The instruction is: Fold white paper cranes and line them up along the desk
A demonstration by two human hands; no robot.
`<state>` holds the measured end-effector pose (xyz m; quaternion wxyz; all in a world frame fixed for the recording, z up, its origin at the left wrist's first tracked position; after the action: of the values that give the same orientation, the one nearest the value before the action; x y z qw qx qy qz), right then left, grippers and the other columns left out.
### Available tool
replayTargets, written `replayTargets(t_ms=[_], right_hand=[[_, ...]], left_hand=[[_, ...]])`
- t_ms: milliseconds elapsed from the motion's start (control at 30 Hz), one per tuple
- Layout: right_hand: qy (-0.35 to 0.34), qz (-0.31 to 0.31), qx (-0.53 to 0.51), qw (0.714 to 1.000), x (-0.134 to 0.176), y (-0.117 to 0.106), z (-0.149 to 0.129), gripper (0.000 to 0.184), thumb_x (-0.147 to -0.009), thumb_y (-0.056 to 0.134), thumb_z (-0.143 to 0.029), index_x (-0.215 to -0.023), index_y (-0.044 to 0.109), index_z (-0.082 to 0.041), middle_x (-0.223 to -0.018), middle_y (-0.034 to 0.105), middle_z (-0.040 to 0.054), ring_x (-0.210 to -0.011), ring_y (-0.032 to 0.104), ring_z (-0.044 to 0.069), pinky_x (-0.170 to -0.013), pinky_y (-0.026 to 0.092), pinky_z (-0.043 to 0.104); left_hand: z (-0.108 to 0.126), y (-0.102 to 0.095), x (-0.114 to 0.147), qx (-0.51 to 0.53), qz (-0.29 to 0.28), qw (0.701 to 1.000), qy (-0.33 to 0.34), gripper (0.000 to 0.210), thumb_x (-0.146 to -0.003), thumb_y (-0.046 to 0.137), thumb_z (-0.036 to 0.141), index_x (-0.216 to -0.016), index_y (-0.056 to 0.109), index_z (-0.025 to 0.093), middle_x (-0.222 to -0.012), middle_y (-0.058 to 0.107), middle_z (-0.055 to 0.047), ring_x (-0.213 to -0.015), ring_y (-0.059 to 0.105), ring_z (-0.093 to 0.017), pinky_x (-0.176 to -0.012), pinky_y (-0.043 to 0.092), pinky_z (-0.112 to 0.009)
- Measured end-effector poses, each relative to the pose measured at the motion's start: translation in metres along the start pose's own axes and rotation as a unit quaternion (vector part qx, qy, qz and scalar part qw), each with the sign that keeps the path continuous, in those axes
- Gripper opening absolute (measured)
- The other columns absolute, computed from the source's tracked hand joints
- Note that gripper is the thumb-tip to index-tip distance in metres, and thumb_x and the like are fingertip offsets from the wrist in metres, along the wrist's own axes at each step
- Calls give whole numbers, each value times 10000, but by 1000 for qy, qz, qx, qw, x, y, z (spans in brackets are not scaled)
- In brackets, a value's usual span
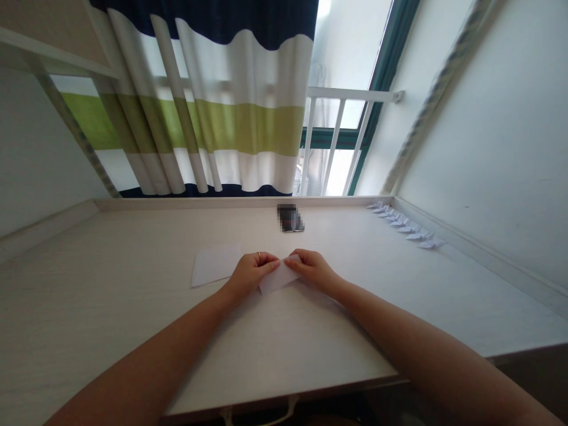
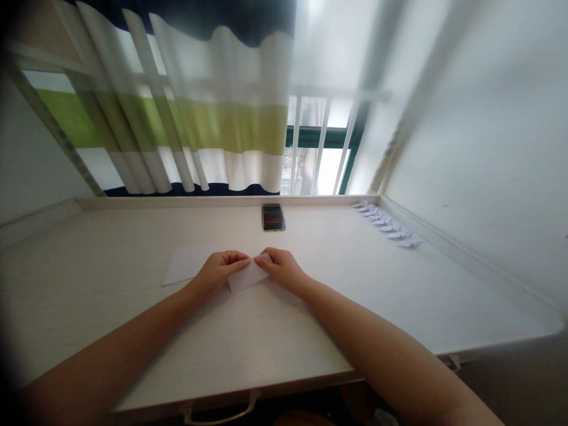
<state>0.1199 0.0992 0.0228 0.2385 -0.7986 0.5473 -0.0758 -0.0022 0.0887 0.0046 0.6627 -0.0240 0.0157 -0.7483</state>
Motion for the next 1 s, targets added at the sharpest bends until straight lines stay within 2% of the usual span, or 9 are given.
replayTargets(t_ms=[133,467,533,633,700,733,833,933,1000], right_hand=[[20,43,-48,998,-3,-11,7,295,-692,527,-418,-568,500,-151,-535,443,-34,-535,390,93,-503,304,220],[46,181,-169,968,-7,-55,23,258,-609,621,-384,-578,553,-137,-545,486,-23,-539,415,99,-535,321,240],[53,171,-197,964,-8,-55,24,249,-597,640,-368,-597,564,-131,-561,506,-17,-548,432,100,-547,329,242],[75,88,-224,968,-9,-37,21,244,-593,652,-349,-590,559,-124,-552,514,-17,-531,445,95,-539,327,240],[81,37,-219,972,-7,-24,17,241,-599,653,-334,-557,543,-123,-524,500,-26,-512,436,86,-527,317,234],[80,24,-212,974,-6,-19,15,240,-604,651,-326,-545,538,-123,-511,491,-32,-505,430,82,-523,312,231],[78,17,-194,978,-3,-12,12,230,-608,657,-313,-542,552,-119,-496,483,-39,-495,418,75,-508,306,225],[74,41,-230,969,-3,-14,12,223,-609,666,-323,-581,583,-118,-534,524,-27,-512,436,74,-514,325,223],[59,48,-283,956,-4,-15,10,208,-613,668,-321,-665,614,-127,-609,574,-12,-562,481,86,-559,365,232]], left_hand=[[-4,-3,-2,-6,8,1000,-15,237,-553,677,331,-670,660,125,-602,632,-33,-533,525,-119,-530,380,-234],[-9,-10,-8,-21,13,999,-22,182,-561,666,299,-634,643,134,-594,630,-32,-535,534,-108,-576,412,-242],[-8,-13,-8,-17,25,999,-20,191,-570,660,307,-642,635,132,-610,630,-30,-545,532,-103,-592,414,-244],[1,-18,-6,-2,59,998,11,213,-600,643,324,-698,628,135,-684,635,-32,-612,542,-107,-630,420,-248],[6,-15,-3,13,53,998,25,239,-620,633,336,-759,623,142,-738,635,-33,-655,549,-112,-645,425,-251],[6,-9,-2,22,32,999,22,254,-627,631,344,-783,620,144,-748,635,-33,-655,551,-113,-642,427,-253],[-1,15,3,41,-53,998,-16,279,-625,640,359,-788,618,133,-700,634,-35,-583,541,-108,-570,414,-244],[-8,24,6,65,-58,995,-49,289,-598,665,356,-754,611,120,-631,623,-21,-525,532,-101,-525,402,-233],[-8,21,6,86,-38,994,-48,297,-598,668,354,-762,605,115,-642,627,-20,-539,545,-104,-542,416,-236]])
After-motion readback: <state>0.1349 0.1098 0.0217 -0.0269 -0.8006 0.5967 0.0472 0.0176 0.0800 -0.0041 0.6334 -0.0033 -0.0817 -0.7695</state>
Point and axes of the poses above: each hand's wrist, its own x-axis away from the middle knuckle, its own y-axis out of the palm, z = x × y, the point moved 9 cm from there along -x, towards the middle knuckle
